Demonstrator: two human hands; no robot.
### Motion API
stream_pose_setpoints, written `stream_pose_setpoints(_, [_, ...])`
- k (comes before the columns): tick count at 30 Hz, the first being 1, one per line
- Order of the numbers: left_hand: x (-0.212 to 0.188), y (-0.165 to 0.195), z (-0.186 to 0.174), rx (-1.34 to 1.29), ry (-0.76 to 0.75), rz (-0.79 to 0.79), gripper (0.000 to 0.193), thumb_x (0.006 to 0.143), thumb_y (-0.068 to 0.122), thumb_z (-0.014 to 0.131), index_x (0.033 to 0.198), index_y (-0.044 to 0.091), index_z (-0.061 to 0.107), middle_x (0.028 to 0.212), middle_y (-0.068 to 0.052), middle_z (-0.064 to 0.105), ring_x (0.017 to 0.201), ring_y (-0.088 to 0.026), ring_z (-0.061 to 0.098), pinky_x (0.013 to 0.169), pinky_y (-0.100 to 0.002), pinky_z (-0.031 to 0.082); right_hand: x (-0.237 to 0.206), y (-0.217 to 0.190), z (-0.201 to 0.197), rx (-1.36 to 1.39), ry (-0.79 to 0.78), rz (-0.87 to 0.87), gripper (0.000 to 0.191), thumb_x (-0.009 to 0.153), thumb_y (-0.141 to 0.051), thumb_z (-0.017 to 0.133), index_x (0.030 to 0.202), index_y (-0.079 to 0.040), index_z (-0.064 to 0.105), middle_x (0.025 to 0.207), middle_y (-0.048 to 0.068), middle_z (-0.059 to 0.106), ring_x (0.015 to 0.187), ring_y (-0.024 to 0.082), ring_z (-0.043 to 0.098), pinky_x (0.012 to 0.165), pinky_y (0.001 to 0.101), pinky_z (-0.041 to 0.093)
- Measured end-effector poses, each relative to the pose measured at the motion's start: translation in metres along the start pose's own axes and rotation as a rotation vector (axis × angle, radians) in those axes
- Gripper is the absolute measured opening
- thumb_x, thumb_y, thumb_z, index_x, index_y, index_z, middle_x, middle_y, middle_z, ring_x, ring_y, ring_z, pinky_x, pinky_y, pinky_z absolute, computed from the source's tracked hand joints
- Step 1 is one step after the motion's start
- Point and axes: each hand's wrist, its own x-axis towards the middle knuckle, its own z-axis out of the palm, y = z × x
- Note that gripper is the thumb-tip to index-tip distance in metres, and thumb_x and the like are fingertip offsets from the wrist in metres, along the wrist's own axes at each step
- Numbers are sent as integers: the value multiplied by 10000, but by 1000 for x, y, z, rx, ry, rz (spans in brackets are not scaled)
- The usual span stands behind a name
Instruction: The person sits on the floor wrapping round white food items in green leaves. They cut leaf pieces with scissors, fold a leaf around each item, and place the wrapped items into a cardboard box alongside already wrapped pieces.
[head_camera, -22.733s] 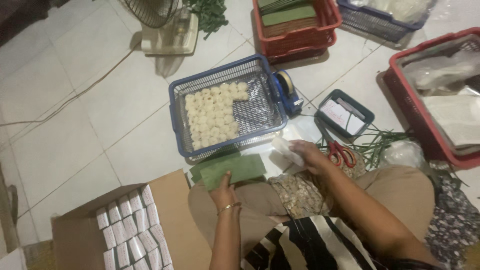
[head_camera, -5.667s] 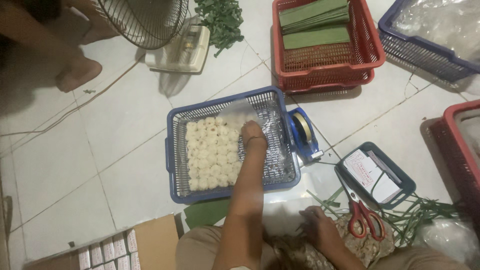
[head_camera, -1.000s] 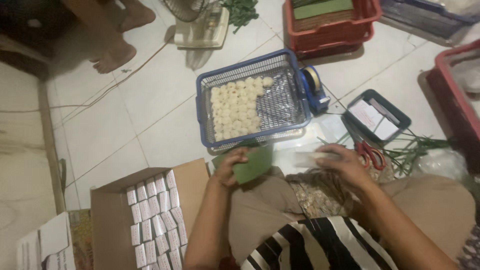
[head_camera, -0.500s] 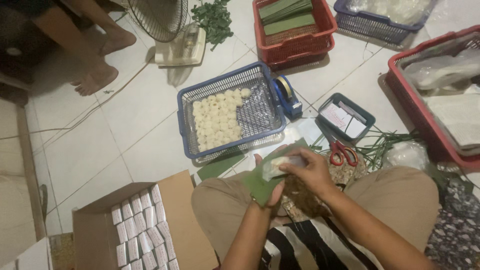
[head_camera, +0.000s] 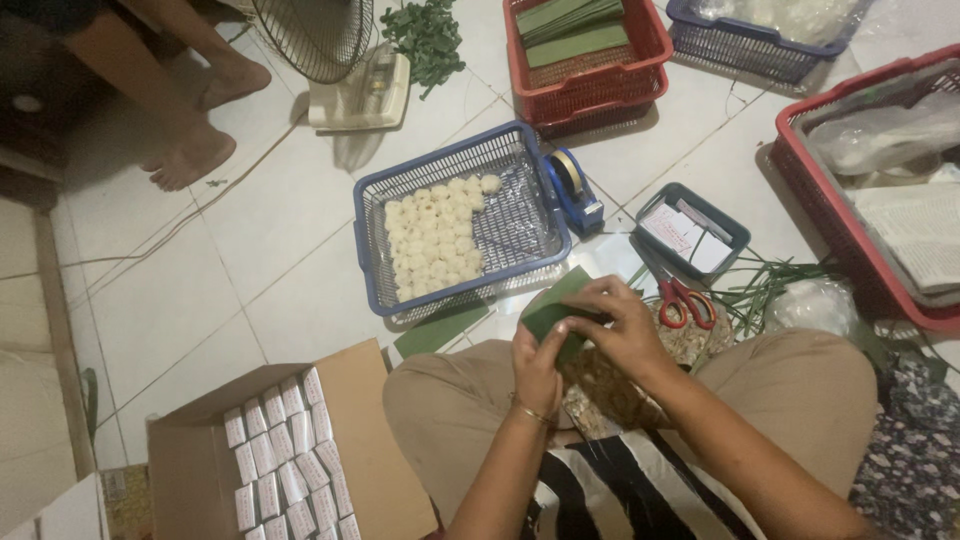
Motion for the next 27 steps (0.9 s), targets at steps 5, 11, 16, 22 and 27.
stream_pose_setpoints(5, [8,7,-7,-70,230,-102,332,929,44,678,1246,-15,599,1147,-130,711,1013,-224,693,857,-346,576,-4,7,4,116,310,64,289,930,-177,739,1165,-23,671,1035,71,609,856,150,581,732,275,535])
stream_pose_setpoints(11, [11,3,-24,-163,191,-14,269,969,64,666,1220,-18,614,1131,-109,703,1000,-209,689,865,-338,584,-16,20,-7,208,201,355,151,969,-152,686,991,-24,763,856,42,730,678,111,614,603,258,524])
stream_pose_setpoints(16, [5,0,-22,-204,128,-35,269,988,64,654,1235,-35,619,1142,-110,698,1002,-197,683,863,-326,574,-18,0,-12,81,226,99,139,934,-105,706,1046,-51,768,944,37,733,751,103,625,635,245,509])
stream_pose_setpoints(22, [-5,7,-21,-211,127,-58,325,969,59,655,1278,-29,602,1187,-112,689,1058,-210,675,906,-339,571,-14,-11,-33,-123,152,17,155,952,-184,695,1014,-60,765,916,51,727,763,109,656,662,241,527])
stream_pose_setpoints(27, [-10,6,-12,-149,108,44,482,945,61,667,1405,-6,541,1284,-109,667,1150,-216,657,987,-343,548,-19,21,-10,82,-126,327,173,891,-203,704,975,-71,778,839,27,750,716,110,665,636,252,522])
